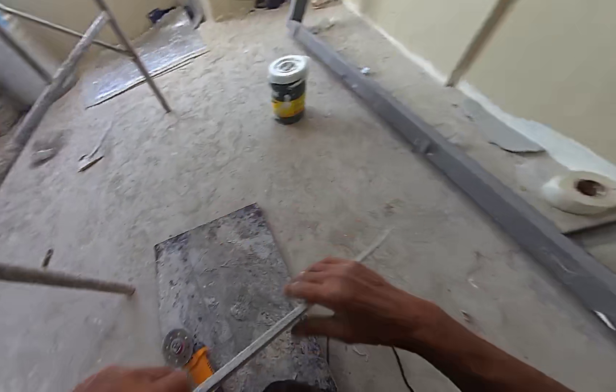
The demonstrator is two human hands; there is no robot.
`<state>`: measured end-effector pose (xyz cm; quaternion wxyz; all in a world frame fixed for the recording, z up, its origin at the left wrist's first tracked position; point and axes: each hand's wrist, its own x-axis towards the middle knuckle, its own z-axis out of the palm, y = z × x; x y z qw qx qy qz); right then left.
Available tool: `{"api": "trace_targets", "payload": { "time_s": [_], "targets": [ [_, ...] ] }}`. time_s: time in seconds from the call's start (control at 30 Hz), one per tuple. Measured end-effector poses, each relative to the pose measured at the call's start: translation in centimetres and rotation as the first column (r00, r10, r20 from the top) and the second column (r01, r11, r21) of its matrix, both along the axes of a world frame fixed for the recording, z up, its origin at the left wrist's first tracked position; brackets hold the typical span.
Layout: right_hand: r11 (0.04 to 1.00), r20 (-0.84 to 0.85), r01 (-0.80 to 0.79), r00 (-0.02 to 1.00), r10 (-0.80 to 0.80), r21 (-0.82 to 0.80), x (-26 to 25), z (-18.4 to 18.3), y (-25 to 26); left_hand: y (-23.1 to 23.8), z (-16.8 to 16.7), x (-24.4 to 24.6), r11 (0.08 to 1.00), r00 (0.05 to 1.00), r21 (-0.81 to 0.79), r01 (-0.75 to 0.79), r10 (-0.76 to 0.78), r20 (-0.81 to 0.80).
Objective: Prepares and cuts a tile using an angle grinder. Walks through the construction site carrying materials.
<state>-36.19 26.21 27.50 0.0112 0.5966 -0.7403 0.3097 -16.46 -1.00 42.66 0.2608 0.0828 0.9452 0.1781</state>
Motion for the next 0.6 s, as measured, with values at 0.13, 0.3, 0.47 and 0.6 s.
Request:
{"api": "trace_targets", "payload": {
  "time_s": [0.13, 0.3, 0.47, 0.6],
  "targets": [
    [0.990, -0.076, 0.109, 0.990, -0.116, -0.092, -1.1, 0.2, 0.7, -2.1, -1.8, -2.2, 0.989, 0.951, -0.050, 0.140, -0.148, -0.270],
    [0.917, -0.130, 0.393, 0.908, -0.399, -0.071, -0.7, 1.3, 2.0, -4.3, -2.1, -8.6, 0.969, 0.939, -0.196, 0.147, -0.199, -0.282],
    [0.800, -0.101, 0.598, 0.800, -0.592, 0.044, -1.9, 0.2, 1.4, -7.7, -4.1, -12.1, 0.991, 0.812, -0.044, -0.124, 0.076, -0.578],
    [0.706, -0.075, 0.678, 0.730, -0.679, 0.206, -2.8, -2.3, 0.7, -13.5, -11.1, -5.0, 0.567, 0.223, 0.561, -0.603, 0.795, -0.564]
  ]
}}
